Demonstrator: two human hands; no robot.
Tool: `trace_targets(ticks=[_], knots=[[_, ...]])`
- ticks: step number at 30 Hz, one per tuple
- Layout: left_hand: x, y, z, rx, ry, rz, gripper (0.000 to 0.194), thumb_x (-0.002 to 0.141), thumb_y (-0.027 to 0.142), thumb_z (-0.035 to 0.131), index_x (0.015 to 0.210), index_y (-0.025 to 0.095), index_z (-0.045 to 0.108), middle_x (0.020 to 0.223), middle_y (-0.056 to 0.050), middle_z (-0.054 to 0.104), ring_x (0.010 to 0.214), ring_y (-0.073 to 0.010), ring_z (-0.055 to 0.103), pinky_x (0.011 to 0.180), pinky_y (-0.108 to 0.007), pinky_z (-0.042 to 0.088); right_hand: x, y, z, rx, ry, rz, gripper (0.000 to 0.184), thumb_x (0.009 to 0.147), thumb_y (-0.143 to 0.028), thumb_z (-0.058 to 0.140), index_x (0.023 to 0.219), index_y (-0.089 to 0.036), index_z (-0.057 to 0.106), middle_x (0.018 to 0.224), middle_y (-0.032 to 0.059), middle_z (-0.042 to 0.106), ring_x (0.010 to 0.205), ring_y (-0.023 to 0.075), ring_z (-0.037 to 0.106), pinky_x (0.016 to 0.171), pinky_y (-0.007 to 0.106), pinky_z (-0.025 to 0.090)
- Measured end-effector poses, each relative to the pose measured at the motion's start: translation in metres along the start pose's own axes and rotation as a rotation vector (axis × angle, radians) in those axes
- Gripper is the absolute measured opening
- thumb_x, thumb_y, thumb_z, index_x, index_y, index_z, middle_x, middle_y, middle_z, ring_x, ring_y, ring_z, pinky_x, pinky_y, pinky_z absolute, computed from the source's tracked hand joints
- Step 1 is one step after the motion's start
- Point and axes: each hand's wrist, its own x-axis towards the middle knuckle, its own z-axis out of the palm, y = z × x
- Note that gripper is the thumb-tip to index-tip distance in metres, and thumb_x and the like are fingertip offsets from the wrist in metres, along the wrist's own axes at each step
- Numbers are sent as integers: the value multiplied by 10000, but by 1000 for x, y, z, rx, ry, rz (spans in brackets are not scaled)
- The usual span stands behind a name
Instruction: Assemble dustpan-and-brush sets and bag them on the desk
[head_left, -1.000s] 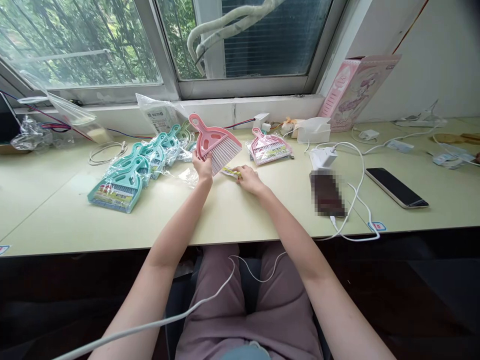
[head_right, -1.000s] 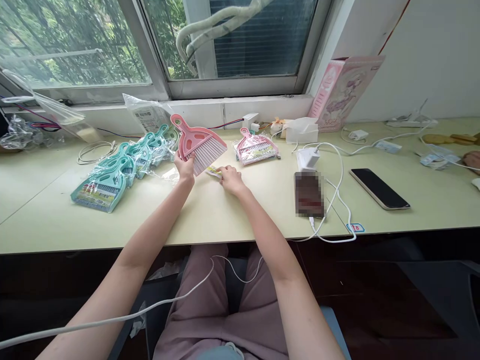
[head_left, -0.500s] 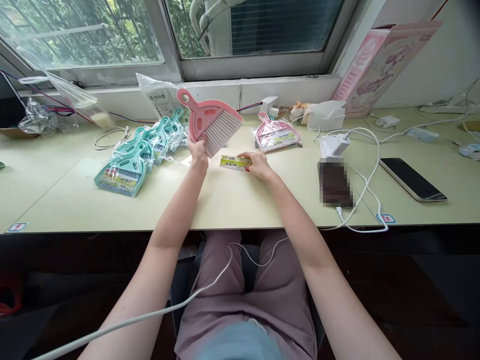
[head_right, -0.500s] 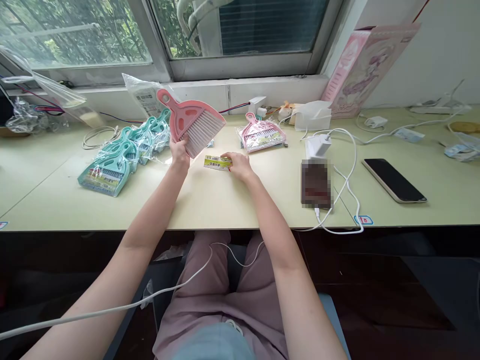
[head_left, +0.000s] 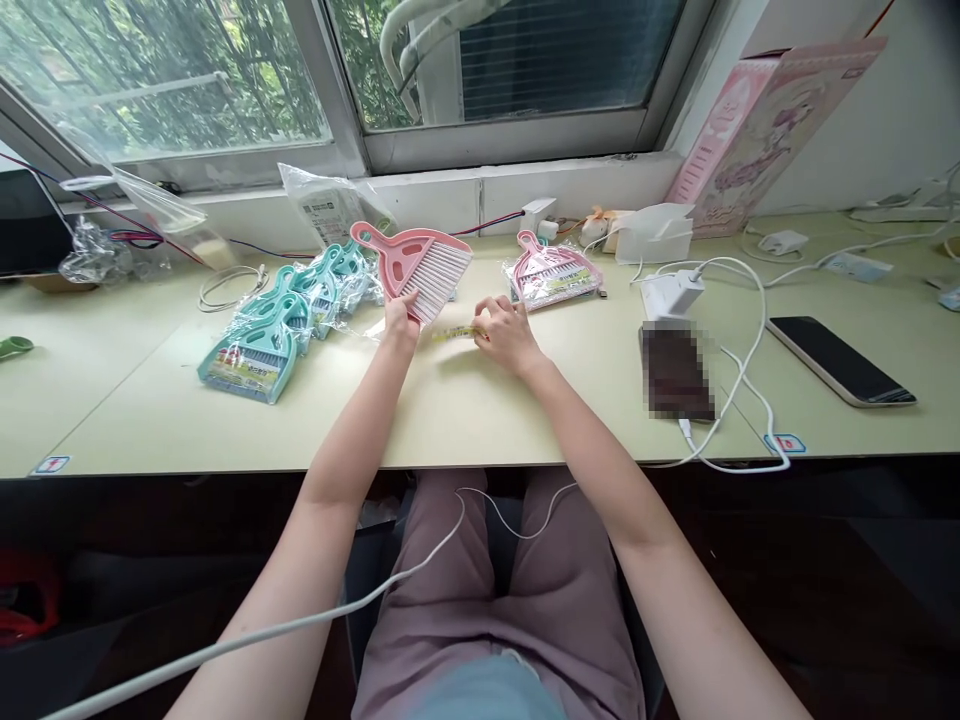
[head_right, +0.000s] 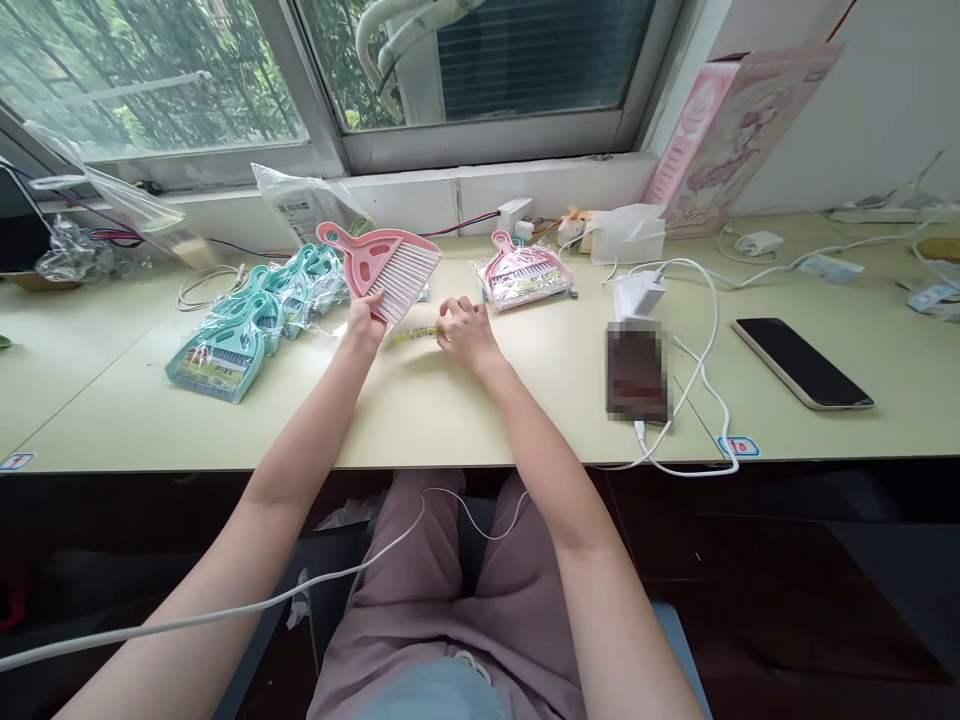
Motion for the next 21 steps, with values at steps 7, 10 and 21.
trace_targets(ticks=[7,10,21], knots=[[-8,4,8,-139,35,-17,746,673,-76,589,1333,264,520,1183,-51,686,1065,-162,668,1006,-328,526,12,21,-13,478,487,476,295,951,-395,450,959,-198,671,1012,84,581,965,218,577,807,320,488],[-13,4,12,-118,15,-34,738,682,-84,577,1326,271,527,1160,-42,689,1064,-161,668,991,-319,537,15,35,-16,845,558,587,295,905,-464,509,950,-201,636,866,27,603,817,154,583,685,248,495],[-30,-8,29,-58,-81,-84,789,640,-66,689,1323,279,501,1106,-28,690,955,-153,687,914,-294,564,16,32,-2,1455,352,720,117,781,-145,718,777,-161,602,746,-13,663,562,49,613,542,136,497]])
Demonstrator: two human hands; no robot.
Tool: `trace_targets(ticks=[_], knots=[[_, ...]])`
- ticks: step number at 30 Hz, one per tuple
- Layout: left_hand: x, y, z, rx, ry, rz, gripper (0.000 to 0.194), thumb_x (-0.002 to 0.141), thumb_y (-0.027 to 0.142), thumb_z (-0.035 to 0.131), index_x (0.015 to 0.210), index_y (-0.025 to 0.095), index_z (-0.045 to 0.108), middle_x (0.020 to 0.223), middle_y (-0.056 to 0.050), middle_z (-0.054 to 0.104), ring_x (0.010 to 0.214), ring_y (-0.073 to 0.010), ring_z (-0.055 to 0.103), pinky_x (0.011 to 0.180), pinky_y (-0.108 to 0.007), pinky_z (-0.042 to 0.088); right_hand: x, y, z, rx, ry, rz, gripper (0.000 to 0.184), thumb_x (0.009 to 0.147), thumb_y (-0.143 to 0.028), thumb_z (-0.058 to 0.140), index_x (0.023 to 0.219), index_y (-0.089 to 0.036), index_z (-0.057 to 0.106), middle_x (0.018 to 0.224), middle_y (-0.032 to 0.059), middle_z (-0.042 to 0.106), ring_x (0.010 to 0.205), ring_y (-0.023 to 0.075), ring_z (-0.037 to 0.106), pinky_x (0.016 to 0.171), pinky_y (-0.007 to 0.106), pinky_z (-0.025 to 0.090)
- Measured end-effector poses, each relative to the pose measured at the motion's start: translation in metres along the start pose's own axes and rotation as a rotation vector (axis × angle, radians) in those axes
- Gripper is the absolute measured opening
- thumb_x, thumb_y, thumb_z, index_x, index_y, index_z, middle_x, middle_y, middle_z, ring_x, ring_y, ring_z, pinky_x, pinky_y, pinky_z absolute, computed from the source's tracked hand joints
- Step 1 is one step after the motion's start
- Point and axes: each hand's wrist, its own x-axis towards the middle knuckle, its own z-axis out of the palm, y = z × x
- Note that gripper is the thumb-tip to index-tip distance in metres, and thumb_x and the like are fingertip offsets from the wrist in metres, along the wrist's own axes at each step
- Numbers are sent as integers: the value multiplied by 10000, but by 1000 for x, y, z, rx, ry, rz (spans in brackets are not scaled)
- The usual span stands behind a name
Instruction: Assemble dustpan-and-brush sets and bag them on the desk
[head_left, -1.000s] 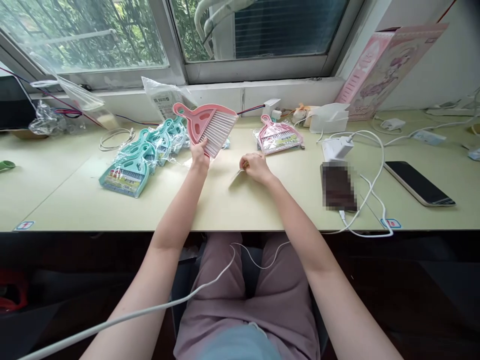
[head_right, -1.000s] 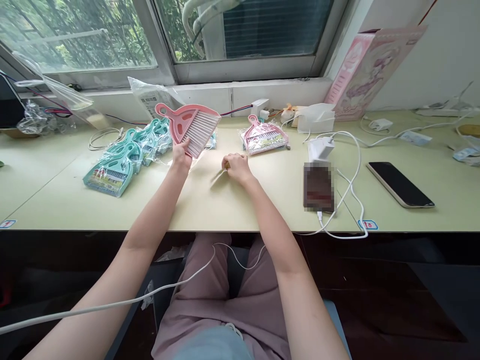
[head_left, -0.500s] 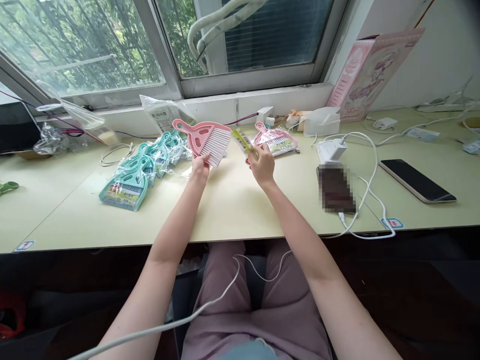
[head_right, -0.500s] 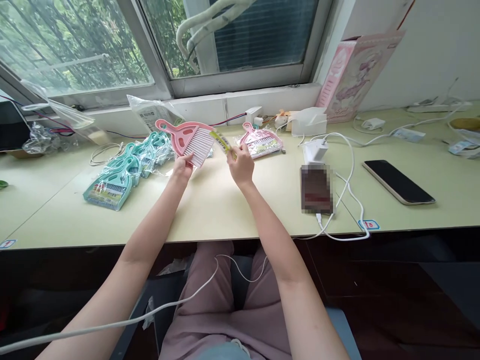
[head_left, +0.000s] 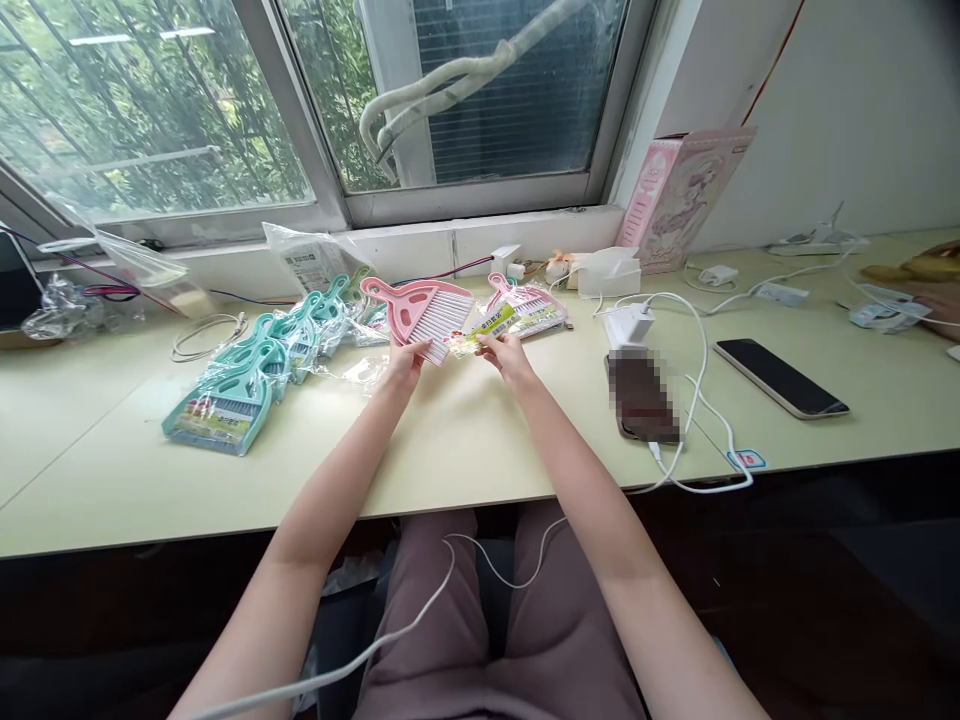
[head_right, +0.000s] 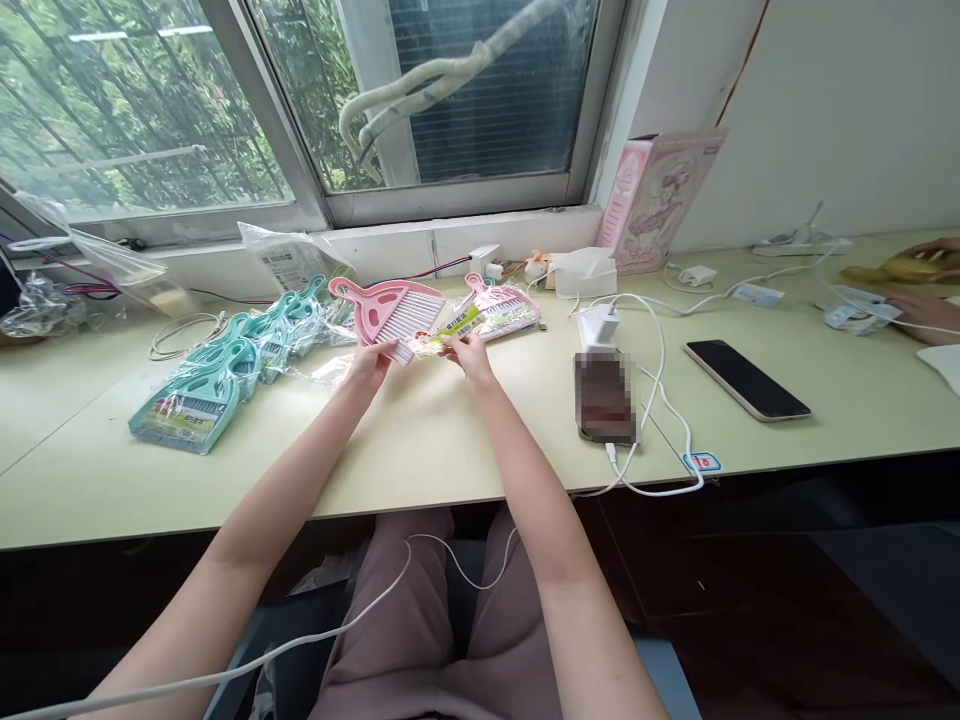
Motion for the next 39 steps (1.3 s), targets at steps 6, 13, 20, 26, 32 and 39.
trace_targets(ticks=[6,13,20,26,32,39], knots=[[-9,-6,10,-55,-108,39,661,698,198,818,1279,282,515,1154,-53,682,1020,-188,672,862,-298,566,-5,-6,3,19,-68,-27,145,871,-196,693,766,-146,607,704,22,688,580,89,670,613,174,579],[-18,-3,15,-26,-195,56,775,588,268,900,1261,276,515,1205,-76,659,1123,-228,639,932,-338,538,-4,-4,-1,-198,-73,-137,196,782,-268,791,776,-140,643,722,18,698,458,84,632,409,150,466],[-24,0,17,32,-259,102,836,599,300,888,1317,280,461,1201,-75,658,1132,-256,630,939,-381,533,-1,-2,-5,-270,31,-190,292,757,-407,784,785,-159,632,778,15,696,457,82,615,414,172,424],[-30,-2,20,88,-342,54,895,542,132,842,1329,278,442,1167,-60,660,1101,-262,632,939,-409,529,-5,-3,-4,-597,107,-165,303,824,-464,683,725,-182,636,733,1,707,524,112,625,568,219,439],[-34,0,23,89,-325,15,912,489,51,755,1323,267,457,1224,-54,628,1144,-267,598,949,-390,518,-13,-9,0,-1007,242,-173,363,843,-502,635,620,-216,613,731,25,705,778,192,651,675,260,421],[-30,-1,20,131,-344,40,920,491,80,765,1335,260,446,1195,-51,629,1126,-266,604,943,-388,507,-3,-5,-8,-907,218,-33,385,840,-506,621,599,-210,575,750,30,681,749,186,626,707,281,455]])
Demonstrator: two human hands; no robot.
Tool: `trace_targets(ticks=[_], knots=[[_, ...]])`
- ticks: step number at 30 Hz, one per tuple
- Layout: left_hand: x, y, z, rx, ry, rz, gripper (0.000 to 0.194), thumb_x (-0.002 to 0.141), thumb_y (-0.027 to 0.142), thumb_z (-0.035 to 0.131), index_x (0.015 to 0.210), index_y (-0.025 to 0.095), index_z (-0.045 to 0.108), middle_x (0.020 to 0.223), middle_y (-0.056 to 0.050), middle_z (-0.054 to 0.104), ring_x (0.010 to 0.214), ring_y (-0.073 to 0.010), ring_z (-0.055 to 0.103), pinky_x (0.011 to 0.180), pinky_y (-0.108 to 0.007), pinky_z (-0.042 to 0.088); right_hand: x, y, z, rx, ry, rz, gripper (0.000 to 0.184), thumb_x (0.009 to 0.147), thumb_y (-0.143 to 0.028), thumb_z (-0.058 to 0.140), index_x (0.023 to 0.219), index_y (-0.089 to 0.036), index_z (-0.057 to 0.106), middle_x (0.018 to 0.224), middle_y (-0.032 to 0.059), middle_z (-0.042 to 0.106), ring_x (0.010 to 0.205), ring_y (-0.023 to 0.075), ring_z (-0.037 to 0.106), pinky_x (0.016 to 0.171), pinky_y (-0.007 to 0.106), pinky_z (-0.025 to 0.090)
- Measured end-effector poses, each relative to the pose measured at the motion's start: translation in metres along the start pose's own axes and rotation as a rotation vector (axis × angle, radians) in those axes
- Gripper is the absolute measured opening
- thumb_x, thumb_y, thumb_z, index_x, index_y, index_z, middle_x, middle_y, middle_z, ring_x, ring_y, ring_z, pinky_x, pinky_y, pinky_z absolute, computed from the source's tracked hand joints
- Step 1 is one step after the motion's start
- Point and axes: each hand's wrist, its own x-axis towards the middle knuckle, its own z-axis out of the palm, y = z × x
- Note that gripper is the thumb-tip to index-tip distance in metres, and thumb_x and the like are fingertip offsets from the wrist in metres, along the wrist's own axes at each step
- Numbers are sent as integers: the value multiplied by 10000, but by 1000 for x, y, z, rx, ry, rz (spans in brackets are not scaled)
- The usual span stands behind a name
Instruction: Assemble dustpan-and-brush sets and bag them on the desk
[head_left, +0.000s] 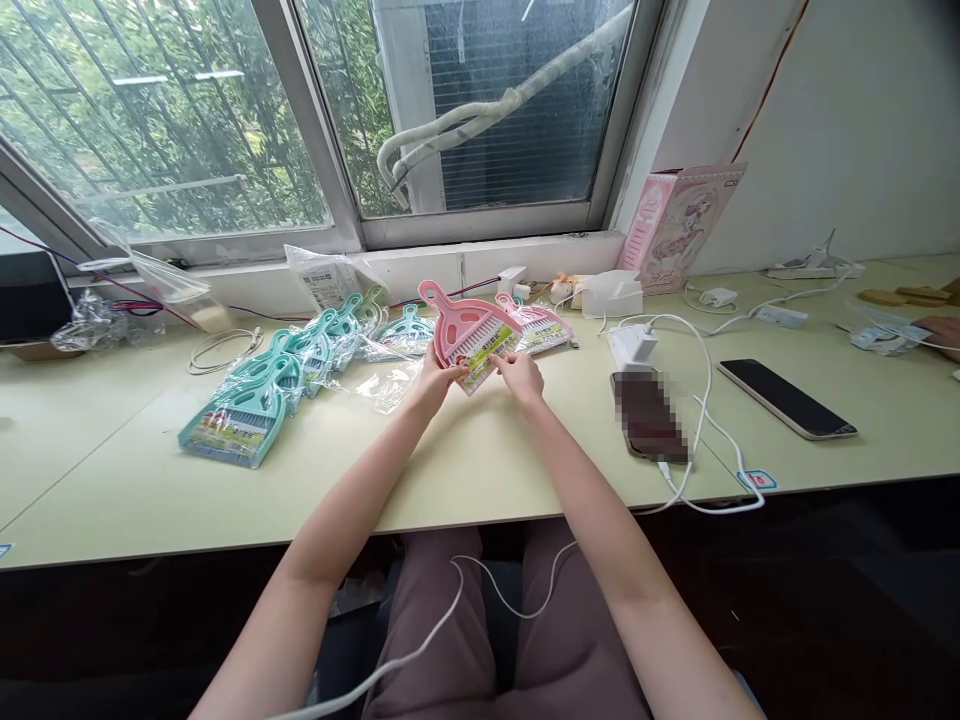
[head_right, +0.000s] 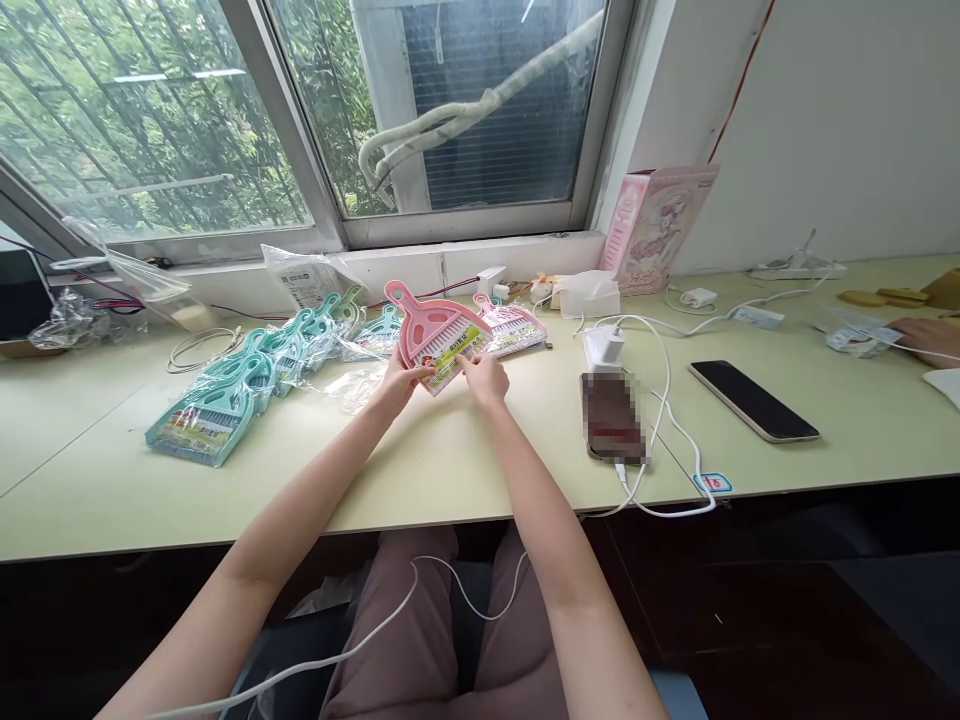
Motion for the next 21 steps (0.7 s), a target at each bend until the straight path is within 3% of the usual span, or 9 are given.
trace_targets(ticks=[5,9,14,21], knots=[[1,-2,0,-3,-16,25,936,479,63,750,1341,266,446,1151,-42,645,1110,-263,604,929,-383,505,11,10,1,512,-90,169,257,765,-359,741,878,-218,559,907,10,666,699,125,621,669,245,529],[0,-1,3,-37,-8,5,936,462,52,772,1326,253,472,1158,-53,646,1131,-266,592,938,-379,504,9,4,1,886,-207,221,97,875,-169,627,909,-203,544,871,-8,698,713,89,663,701,201,551],[1,0,0,-35,-25,-44,895,456,73,815,1284,224,513,1186,-77,643,1131,-283,597,975,-427,496,4,-2,0,1059,-294,219,125,904,-63,532,879,-165,601,761,18,725,685,122,694,695,245,597],[6,-4,-6,-45,-94,-73,802,456,82,826,1207,186,564,1168,-94,655,1160,-315,587,1051,-522,441,2,0,-1,1088,-306,281,153,901,-35,519,864,-149,615,703,21,724,646,133,708,682,248,616]])
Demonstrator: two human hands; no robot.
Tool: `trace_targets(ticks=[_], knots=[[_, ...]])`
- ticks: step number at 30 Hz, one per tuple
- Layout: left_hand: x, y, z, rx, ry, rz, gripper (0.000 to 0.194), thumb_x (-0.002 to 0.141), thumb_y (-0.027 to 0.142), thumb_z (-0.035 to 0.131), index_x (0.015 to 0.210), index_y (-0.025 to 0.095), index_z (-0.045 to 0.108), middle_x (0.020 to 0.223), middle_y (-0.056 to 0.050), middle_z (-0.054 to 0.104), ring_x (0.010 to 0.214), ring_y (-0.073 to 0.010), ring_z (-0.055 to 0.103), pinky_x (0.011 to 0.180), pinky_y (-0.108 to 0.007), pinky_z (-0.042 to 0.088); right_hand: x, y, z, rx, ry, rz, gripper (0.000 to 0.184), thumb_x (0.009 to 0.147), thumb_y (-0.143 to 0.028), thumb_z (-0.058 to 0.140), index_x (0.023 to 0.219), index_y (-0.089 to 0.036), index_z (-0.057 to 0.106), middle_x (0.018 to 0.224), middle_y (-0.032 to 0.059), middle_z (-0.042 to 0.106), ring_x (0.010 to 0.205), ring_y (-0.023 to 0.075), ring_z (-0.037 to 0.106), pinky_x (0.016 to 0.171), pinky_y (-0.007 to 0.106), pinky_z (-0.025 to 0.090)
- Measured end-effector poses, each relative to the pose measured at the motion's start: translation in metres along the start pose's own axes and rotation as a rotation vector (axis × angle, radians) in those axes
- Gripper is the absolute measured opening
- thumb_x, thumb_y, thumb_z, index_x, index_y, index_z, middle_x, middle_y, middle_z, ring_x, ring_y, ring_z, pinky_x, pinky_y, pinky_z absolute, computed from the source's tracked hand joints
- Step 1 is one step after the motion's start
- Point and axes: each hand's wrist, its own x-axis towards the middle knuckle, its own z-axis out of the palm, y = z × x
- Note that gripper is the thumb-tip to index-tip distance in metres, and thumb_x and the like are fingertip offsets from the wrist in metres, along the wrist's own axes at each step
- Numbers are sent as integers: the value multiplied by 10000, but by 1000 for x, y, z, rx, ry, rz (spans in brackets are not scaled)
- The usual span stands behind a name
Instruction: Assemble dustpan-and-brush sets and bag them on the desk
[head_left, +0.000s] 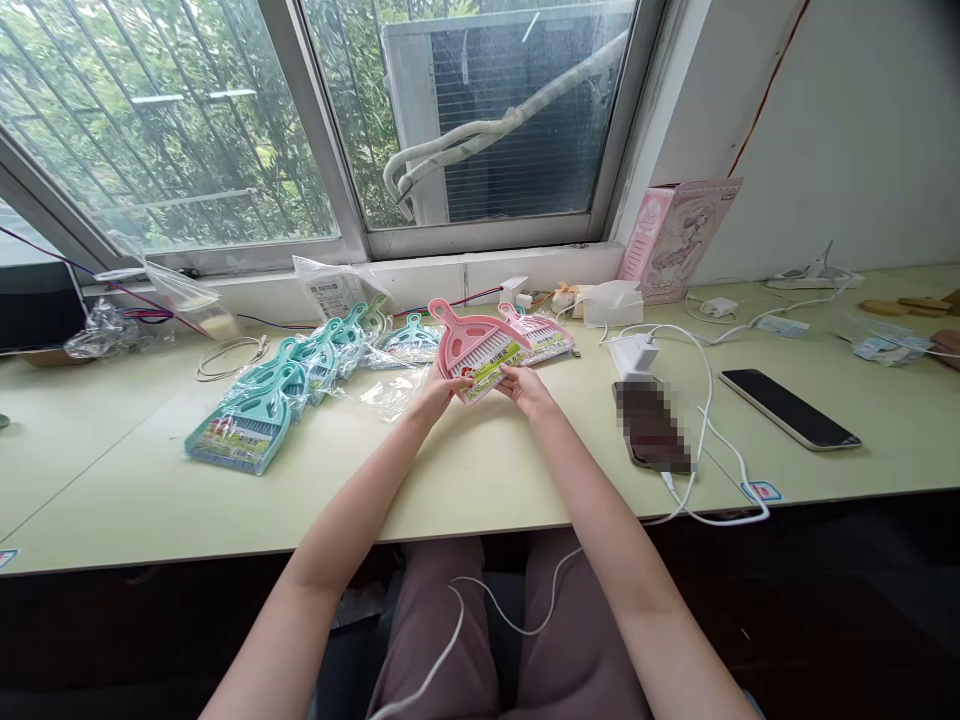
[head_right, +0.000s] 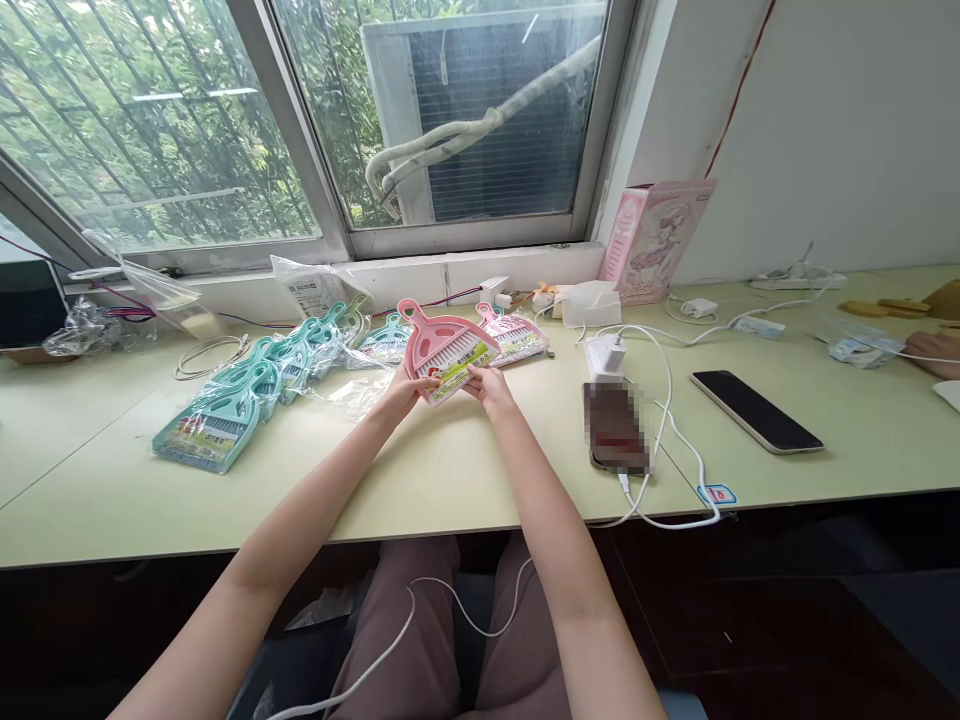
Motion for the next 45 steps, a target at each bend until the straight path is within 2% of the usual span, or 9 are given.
trace_targets(ticks=[10,16,21,24,29,33,37,41,45], knots=[[2,1,-2,-12,-21,50,987,459,81,826,1364,239,467,1244,-95,619,1189,-323,572,1046,-524,449,2,5,-5,26,-102,-60,125,873,-105,631,965,-187,655,867,11,763,799,140,736,791,259,622],[3,-7,-1,20,-86,90,1047,489,103,844,1427,278,414,1291,-81,586,1237,-313,538,1073,-512,425,12,8,-11,-34,45,-96,174,787,-59,701,904,-178,651,825,12,756,827,158,737,854,299,619],[5,1,-1,106,-182,125,916,564,198,862,1389,250,466,1261,-92,608,1226,-310,548,1053,-478,444,16,4,-17,-12,33,-138,167,783,-27,646,868,-169,658,812,13,752,828,166,736,844,314,626],[13,14,-21,251,-189,156,708,703,333,795,1341,221,511,1282,-118,601,1261,-319,526,1064,-479,418,17,1,-20,37,6,-182,221,772,-12,633,917,-175,669,823,5,753,835,157,734,831,295,627],[17,14,-82,785,239,208,497,707,338,768,1159,195,620,1332,-141,574,1378,-368,367,1180,-593,94,18,-2,-25,56,-7,-228,312,757,-23,671,1019,-191,669,904,8,758,871,157,736,832,274,626],[13,1,-101,1121,151,92,308,669,204,718,974,202,677,1258,-117,619,1293,-377,441,1159,-637,4,18,-3,-26,22,19,-218,291,774,-67,710,1034,-192,667,906,15,757,862,159,739,829,268,627],[11,5,-75,1208,-133,176,271,651,73,553,824,209,711,1007,-109,671,1056,-312,574,1120,-528,250,19,-3,-24,34,40,-201,303,788,-79,714,1063,-191,658,894,12,759,874,159,738,852,281,623],[4,2,-28,1158,-307,351,181,580,65,523,485,209,576,716,-95,623,885,-277,576,1048,-475,309,19,-4,-23,45,54,-209,291,787,-61,693,1047,-187,658,911,9,760,901,155,734,875,279,615],[-7,-13,13,1152,-517,353,188,554,62,529,432,204,511,584,-79,559,700,-242,551,832,-411,404,16,-11,-25,53,76,-253,274,817,-32,614,1030,-197,661,931,2,756,943,137,725,881,258,609]])
